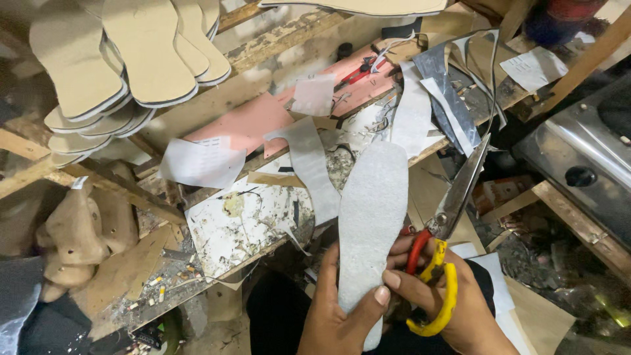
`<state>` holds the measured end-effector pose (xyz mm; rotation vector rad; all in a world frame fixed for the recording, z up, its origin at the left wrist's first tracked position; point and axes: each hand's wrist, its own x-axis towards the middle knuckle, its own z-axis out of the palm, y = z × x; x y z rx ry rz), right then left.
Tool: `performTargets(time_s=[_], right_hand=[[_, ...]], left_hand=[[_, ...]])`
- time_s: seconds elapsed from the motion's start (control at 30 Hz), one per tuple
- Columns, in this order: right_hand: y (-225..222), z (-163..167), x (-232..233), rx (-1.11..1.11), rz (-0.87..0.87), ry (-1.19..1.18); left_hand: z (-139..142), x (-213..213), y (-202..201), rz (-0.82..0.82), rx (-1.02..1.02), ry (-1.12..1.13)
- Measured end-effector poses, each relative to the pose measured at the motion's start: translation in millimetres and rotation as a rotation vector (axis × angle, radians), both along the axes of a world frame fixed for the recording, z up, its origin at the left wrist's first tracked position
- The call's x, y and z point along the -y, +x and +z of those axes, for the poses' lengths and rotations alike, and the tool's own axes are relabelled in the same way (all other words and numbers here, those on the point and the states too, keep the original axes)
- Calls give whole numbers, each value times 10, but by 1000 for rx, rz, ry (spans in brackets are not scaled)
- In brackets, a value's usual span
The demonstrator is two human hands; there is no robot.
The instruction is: The person cuts insole shapes out of sheets of insole board using large yellow-handled shears, trimming along drawn outlines and turning each piece to cut around the curves. Cut insoles are set on a pile beside the work area, and scrap pieces fall to the floor.
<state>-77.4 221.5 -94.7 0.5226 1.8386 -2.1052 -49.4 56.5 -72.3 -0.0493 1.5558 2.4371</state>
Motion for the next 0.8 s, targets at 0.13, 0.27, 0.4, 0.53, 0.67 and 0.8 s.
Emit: performTargets(time_s=[0.13,0.27,0.4,0.53,0.67,0.8], right_hand=[[230,-133,-144,-109,14,19],[283,-384,-307,-43,6,41],[-159,-365,-369,-29,-8,-34],[181,177,-149,-78,-15,42],[305,599,44,-74,-18,-26],[422,765,126,-78,-43,-63]], left_hand=[[-207,-100,260,-13,32,-52],[-488,-280,265,-15,-26,-50],[-434,-426,-137,-4,-42,-11],[147,-122,214,-15,-48,24],[527,3,337,-30,-51,43],[644,63,458,-25,-48,45]])
